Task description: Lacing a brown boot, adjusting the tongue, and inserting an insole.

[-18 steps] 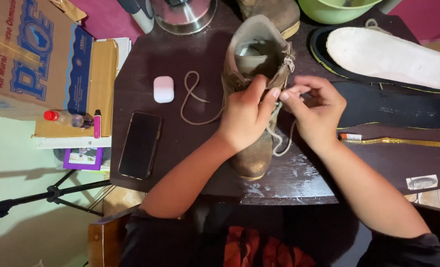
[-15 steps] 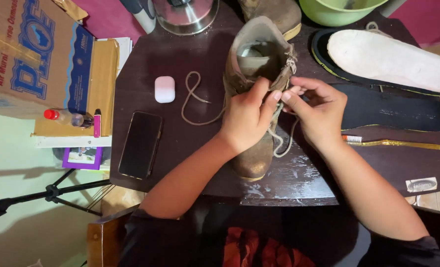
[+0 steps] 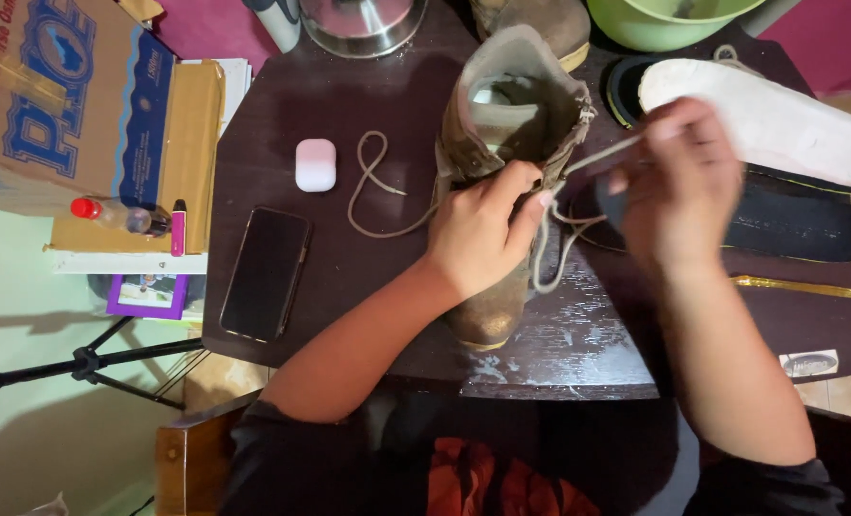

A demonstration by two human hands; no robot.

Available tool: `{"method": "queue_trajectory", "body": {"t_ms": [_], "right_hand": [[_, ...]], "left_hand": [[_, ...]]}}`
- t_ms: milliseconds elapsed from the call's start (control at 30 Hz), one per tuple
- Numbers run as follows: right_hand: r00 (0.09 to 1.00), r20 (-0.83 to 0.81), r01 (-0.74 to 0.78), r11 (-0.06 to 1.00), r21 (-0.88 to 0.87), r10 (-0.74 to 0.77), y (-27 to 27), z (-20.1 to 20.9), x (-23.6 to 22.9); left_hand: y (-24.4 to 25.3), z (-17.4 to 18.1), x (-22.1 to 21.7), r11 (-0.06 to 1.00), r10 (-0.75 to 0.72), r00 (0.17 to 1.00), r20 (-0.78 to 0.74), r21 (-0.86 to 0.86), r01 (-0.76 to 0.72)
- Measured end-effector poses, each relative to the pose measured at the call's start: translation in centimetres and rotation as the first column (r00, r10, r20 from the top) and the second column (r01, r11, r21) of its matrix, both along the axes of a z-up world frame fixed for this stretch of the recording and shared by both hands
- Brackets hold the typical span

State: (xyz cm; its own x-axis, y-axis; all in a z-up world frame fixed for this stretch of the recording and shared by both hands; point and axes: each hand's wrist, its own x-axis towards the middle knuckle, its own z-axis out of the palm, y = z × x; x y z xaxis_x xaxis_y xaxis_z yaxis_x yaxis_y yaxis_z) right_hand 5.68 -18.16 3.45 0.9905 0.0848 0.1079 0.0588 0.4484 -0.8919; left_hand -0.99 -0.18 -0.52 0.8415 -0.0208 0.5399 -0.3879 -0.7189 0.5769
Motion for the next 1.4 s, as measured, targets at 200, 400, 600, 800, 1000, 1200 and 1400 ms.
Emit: {"method": "queue_trajectory", "body": {"t_ms": [200, 400, 600, 800, 1000, 1200, 1400], "right_hand": [[0.938, 0.046, 0.346, 0.935, -0.072, -0.344, -6.2, -1.4, 3.3], [0.589, 0.807, 0.624, 0.653, -0.43, -0.031, -3.3, -1.9, 1.3], [0.51, 0.79, 0.456, 0.672, -0.583, 0.34, -1.6, -3.9, 1.0], [0.571, 0.73, 0.372, 0.674, -0.638, 0.376, -2.4, -3.4, 1.7], [0.5, 0.767, 0.439, 0.646, -0.624, 0.402, -1.3, -3.2, 2.6], [0.496, 0.765, 0.44, 0.64, -0.63, 0.412, -1.3, -3.4, 2.8], [0.539, 0.772, 0.601, 0.487, -0.633, 0.338, -4.9, -4.4, 4.0]], "left_hand": [[-0.2, -0.7, 0.0, 0.999, 0.029, 0.999, 0.028, 0.02, -0.03], [0.0, -0.3, -0.8, 0.981, 0.058, 0.98, 0.19, 0.173, -0.091], [0.5, 0.0, -0.7, 0.945, 0.131, 0.911, 0.39, 0.23, -0.234], [0.7, -0.5, -0.8, 0.94, 0.161, 0.934, 0.319, 0.239, -0.244], [0.7, -0.3, -0.6, 0.951, 0.154, 0.937, 0.314, 0.21, -0.227], [0.5, -0.3, -0.6, 0.968, 0.141, 0.945, 0.296, 0.16, -0.195], [0.7, 0.0, -0.7, 0.973, 0.119, 0.949, 0.291, 0.158, -0.171]]}}
